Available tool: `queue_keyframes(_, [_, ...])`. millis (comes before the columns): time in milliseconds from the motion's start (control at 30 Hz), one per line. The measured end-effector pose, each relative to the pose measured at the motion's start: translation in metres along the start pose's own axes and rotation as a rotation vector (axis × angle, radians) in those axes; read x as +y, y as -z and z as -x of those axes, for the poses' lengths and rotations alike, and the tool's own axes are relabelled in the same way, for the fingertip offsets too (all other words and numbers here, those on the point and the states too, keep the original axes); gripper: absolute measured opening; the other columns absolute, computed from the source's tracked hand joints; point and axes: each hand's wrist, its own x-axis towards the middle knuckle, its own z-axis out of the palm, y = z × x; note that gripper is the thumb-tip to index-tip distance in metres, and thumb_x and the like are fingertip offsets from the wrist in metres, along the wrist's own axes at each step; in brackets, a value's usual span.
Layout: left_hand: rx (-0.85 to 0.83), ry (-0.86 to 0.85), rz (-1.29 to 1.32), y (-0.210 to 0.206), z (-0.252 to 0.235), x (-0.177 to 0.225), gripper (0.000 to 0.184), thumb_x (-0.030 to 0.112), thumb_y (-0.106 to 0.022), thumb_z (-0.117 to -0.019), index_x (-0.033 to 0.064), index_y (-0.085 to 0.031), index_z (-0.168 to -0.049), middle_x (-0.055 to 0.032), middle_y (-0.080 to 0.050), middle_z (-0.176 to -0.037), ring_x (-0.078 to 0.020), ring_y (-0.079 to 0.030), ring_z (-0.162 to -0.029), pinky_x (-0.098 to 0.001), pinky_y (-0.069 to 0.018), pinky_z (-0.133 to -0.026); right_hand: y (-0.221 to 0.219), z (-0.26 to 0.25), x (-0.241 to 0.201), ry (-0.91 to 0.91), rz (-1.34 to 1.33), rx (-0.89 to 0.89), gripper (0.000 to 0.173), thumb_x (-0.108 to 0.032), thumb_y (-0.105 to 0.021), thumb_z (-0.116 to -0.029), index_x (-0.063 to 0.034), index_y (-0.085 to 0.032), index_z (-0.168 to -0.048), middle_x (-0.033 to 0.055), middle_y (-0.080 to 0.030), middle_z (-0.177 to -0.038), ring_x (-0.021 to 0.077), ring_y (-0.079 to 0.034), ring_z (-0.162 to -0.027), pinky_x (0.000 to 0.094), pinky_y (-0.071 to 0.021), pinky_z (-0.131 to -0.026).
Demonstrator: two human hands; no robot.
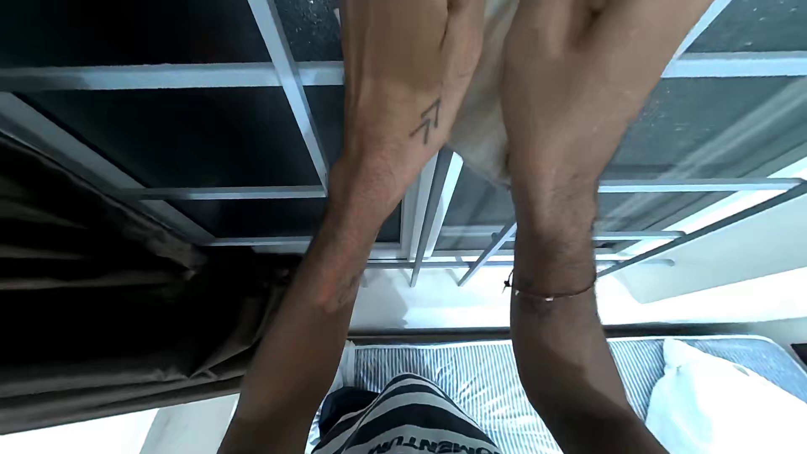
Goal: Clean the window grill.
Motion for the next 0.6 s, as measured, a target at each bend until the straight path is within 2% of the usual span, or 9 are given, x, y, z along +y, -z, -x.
queue_keyframes(67, [0.04,-0.078,-0.048,0.0,0.007,-0.005,0.024,0.016,-0.056,-0.1015,0.0069,-0.07,-0.084,-0.0007,-0.062,-0.076,-0.0099,-0.06,-0.078,-0.0304,-0.0464,-0.075,-0.005,0.014,0.002,0.04,-0.042,0.048,0.021,-0.011,-0.059,-0.0965,-0.0073,-0.069,-0.078,0.0031,-0.061,-0.072,0.0124,-0.059,-0.069,0.0316,-0.0449,-0.063])
queue_keyframes(100, [0.072,-0.123,-0.084,-0.002,0.013,-0.008,0.024,0.019,-0.055,-0.1035,0.0054,-0.072,-0.093,-0.0044,-0.067,-0.084,-0.0137,-0.064,-0.086,-0.0327,-0.0491,-0.082,-0.005,0.027,0.001,0.044,-0.062,0.044,0.02,-0.013,-0.06,-0.0991,-0.0032,-0.074,-0.089,0.0084,-0.064,-0.083,0.015,-0.061,-0.078,0.0303,-0.0472,-0.068])
queue_keyframes(133, [0.118,-0.167,-0.115,-0.004,0.021,-0.01,0.026,0.021,-0.056,-0.1042,0.0023,-0.073,-0.099,-0.0095,-0.07,-0.091,-0.0194,-0.066,-0.093,-0.0366,-0.0493,-0.088,-0.001,0.042,-0.001,0.042,-0.054,0.009,0.019,-0.013,-0.061,-0.1006,0.0011,-0.074,-0.1,0.0126,-0.064,-0.093,0.0164,-0.062,-0.084,0.0279,-0.0484,-0.07])
queue_keyframes(167, [0.158,-0.186,-0.142,-0.006,0.028,-0.009,0.027,0.02,-0.057,-0.1036,-0.0004,-0.073,-0.103,-0.0138,-0.071,-0.096,-0.0244,-0.066,-0.098,-0.0399,-0.0482,-0.091,0.009,0.057,-0.007,0.021,-0.021,-0.07,0.022,-0.013,-0.06,-0.1024,0.005,-0.069,-0.111,0.0151,-0.06,-0.097,0.0169,-0.06,-0.086,0.0251,-0.0472,-0.07])
queue_keyframes(200, [0.183,-0.185,-0.165,-0.006,0.037,-0.006,0.026,0.019,-0.057,-0.1025,-0.001,-0.073,-0.106,-0.0156,-0.071,-0.1,-0.0266,-0.065,-0.101,-0.0409,-0.0468,-0.092,0.015,0.07,-0.01,0.005,-0.009,-0.113,0.025,-0.012,-0.061,-0.1024,0.0077,-0.066,-0.116,0.0155,-0.057,-0.097,0.0166,-0.058,-0.085,0.0235,-0.0459,-0.068])
queue_keyframes(267, [0.174,-0.163,-0.218,-0.005,0.054,0.0,0.026,0.017,-0.058,-0.1013,-0.001,-0.072,-0.114,-0.0178,-0.07,-0.109,-0.0283,-0.064,-0.106,-0.0417,-0.0463,-0.092,0.02,0.087,-0.009,-0.024,-0.032,-0.139,0.024,-0.01,-0.062,-0.1017,0.0086,-0.065,-0.117,0.0142,-0.056,-0.097,0.0145,-0.057,-0.085,0.0221,-0.0457,-0.068])
queue_keyframes(367, [0.084,-0.142,-0.28,-0.005,0.077,0.003,0.031,0.014,-0.057,-0.1032,-0.0017,-0.065,-0.129,-0.0205,-0.064,-0.115,-0.0296,-0.06,-0.106,-0.0417,-0.045,-0.088,0.018,0.105,0.002,-0.068,-0.133,-0.13,0.017,-0.006,-0.064,-0.0995,0.0084,-0.067,-0.108,0.0134,-0.056,-0.094,0.0128,-0.057,-0.082,0.0211,-0.0471,-0.066])
queue_keyframes(500, [0.216,-0.173,-0.147,-0.023,0.094,-0.014,0.025,0.011,-0.062,-0.0983,-0.0014,-0.072,-0.118,-0.0175,-0.066,-0.101,-0.0274,-0.061,-0.097,-0.0411,-0.0454,-0.084,0.016,0.124,0.012,-0.081,-0.149,-0.138,0.016,-0.005,-0.065,-0.0988,0.0094,-0.066,-0.105,0.0148,-0.056,-0.094,0.0139,-0.058,-0.082,0.0215,-0.0473,-0.066])
queue_keyframes(600, [0.196,-0.097,-0.054,-0.031,0.12,-0.028,0.024,0.009,-0.061,-0.0988,-0.0037,-0.07,-0.117,-0.0178,-0.066,-0.104,-0.0263,-0.061,-0.101,-0.0396,-0.0488,-0.089,0.018,0.143,0.019,-0.097,-0.137,-0.192,0.019,-0.007,-0.064,-0.0999,0.0083,-0.067,-0.111,0.0149,-0.058,-0.096,0.0155,-0.059,-0.083,0.0237,-0.0494,-0.067])
